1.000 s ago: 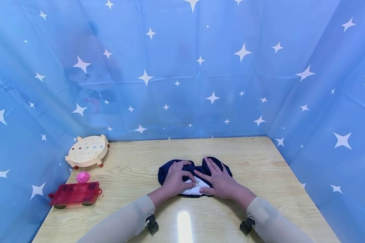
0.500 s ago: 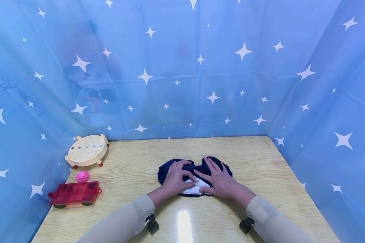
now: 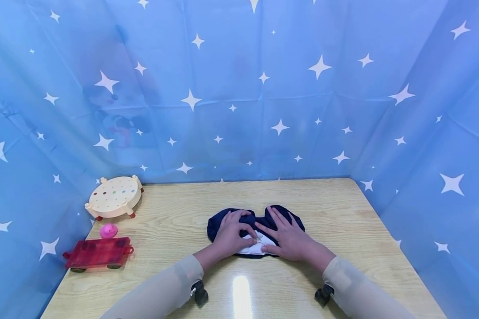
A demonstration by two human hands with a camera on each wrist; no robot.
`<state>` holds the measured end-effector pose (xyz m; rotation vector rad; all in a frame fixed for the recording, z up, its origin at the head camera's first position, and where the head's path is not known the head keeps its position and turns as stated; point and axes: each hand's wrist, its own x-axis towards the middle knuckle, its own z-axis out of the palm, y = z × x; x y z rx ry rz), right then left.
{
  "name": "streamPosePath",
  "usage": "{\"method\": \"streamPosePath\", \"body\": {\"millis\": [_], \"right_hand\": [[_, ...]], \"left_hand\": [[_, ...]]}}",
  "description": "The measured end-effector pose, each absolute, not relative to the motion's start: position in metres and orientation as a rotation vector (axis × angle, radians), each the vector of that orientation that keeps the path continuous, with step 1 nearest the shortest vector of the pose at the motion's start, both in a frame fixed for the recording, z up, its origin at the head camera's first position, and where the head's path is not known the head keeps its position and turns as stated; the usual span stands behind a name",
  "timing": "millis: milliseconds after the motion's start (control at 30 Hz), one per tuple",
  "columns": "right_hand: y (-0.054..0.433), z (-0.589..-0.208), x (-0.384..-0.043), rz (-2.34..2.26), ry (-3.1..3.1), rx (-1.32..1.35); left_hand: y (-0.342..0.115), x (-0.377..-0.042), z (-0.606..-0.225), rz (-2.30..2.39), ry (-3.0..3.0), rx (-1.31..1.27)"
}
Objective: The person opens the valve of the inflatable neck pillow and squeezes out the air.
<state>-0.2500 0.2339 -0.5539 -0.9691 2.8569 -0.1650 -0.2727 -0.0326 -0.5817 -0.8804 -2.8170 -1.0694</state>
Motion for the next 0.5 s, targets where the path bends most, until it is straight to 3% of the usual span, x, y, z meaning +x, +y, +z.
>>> {"method": "streamPosePath", "body": {"millis": [500], "right_hand": [[0.2342,-0.5541,-0.2498,-0.281,2.85,-1.002]], "left_hand": [[-0.033,-0.2713,-0.58,-1.089,-2.824,-0.884]]}}
